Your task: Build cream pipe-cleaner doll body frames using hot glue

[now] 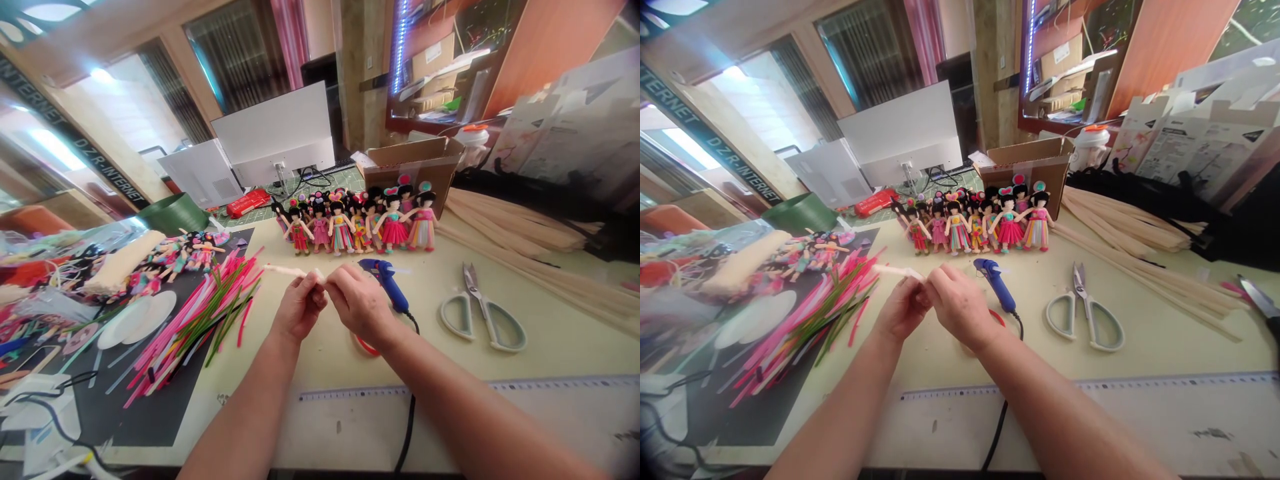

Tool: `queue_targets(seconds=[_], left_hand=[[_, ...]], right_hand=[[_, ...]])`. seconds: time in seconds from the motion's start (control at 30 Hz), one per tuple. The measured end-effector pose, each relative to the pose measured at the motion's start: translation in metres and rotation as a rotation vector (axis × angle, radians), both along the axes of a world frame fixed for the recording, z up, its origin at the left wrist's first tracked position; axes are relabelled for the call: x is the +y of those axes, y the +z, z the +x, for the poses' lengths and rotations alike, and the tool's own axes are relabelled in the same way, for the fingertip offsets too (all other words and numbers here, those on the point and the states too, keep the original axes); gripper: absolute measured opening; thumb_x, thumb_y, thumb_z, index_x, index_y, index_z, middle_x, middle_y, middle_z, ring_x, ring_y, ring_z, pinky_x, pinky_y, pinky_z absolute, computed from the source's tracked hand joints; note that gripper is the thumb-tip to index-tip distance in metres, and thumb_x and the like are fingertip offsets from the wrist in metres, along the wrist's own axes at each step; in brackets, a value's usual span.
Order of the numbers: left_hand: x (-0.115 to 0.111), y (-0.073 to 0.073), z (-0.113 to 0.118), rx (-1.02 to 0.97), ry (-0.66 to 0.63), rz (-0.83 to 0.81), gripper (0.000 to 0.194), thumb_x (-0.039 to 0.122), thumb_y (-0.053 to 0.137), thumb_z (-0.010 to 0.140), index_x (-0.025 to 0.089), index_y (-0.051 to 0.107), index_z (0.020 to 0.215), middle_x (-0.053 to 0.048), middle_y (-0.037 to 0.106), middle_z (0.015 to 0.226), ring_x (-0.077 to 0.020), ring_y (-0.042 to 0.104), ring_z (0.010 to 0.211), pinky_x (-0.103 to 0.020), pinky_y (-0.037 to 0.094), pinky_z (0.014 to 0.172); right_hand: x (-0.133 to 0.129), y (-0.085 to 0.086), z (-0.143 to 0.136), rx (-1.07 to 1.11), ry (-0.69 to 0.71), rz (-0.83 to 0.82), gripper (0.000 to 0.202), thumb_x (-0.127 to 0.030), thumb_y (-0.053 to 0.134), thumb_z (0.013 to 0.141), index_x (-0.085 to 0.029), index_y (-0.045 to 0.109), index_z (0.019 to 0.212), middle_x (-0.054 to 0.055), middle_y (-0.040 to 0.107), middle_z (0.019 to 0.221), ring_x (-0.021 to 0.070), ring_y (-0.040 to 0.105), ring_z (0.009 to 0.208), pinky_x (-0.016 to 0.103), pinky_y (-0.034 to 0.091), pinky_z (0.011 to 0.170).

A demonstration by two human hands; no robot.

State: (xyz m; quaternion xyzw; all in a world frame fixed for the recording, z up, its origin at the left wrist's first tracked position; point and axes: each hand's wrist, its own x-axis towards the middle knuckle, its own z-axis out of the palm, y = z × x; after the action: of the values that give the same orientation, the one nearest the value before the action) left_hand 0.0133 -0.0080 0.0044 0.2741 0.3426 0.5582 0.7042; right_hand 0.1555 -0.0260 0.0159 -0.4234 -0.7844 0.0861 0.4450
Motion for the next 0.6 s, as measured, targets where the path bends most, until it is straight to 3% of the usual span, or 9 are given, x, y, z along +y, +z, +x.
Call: queue_targets(seconds=[0.3, 0.4, 0.5, 0.6], left_hand=[[0.000, 0.002, -0.006, 0.180, 0.108, 0.138, 0.031, 0.034, 0.083, 0.063, 0.014, 0.064, 0.076, 0.000, 0.063, 0.067, -0.0061, 0.054, 0.057, -0.020, 0.044, 0.057], [0.000, 0.003, -0.008, 0.261, 0.131, 0.222, 0.028, 0.034, 0.082, 0.065, 0.014, 0.066, 0.075, -0.001, 0.065, 0.067, -0.0079, 0.056, 0.058, -0.022, 0.044, 0.057], [-0.001, 0.005, -0.008, 0.332, 0.141, 0.292, 0.027, 0.034, 0.081, 0.065, 0.014, 0.067, 0.075, -0.002, 0.065, 0.065, -0.0090, 0.055, 0.057, -0.023, 0.043, 0.057], [-0.001, 0.007, -0.008, 0.388, 0.146, 0.342, 0.027, 0.035, 0.082, 0.065, 0.014, 0.068, 0.074, -0.002, 0.064, 0.064, -0.0097, 0.055, 0.058, -0.024, 0.043, 0.058]], right_hand=[[0.001, 0.004, -0.001, 0.172, -0.034, -0.125, 0.019, -0.026, 0.047, 0.091, -0.022, 0.046, 0.073, 0.002, 0.052, 0.073, 0.0146, 0.046, 0.066, 0.028, 0.033, 0.060], [0.002, 0.010, -0.001, 0.316, 0.009, -0.357, 0.024, -0.032, 0.049, 0.090, -0.022, 0.045, 0.069, -0.001, 0.051, 0.065, 0.0138, 0.047, 0.061, 0.027, 0.034, 0.058], [0.004, 0.013, -0.001, 0.574, 0.130, -0.691, 0.023, -0.033, 0.050, 0.087, -0.021, 0.046, 0.068, -0.003, 0.050, 0.061, 0.0120, 0.048, 0.054, 0.027, 0.037, 0.054], [0.006, 0.011, 0.000, 0.797, 0.255, -0.902, 0.022, -0.033, 0.056, 0.082, -0.020, 0.047, 0.067, -0.004, 0.051, 0.060, 0.0097, 0.046, 0.051, 0.026, 0.037, 0.052]])
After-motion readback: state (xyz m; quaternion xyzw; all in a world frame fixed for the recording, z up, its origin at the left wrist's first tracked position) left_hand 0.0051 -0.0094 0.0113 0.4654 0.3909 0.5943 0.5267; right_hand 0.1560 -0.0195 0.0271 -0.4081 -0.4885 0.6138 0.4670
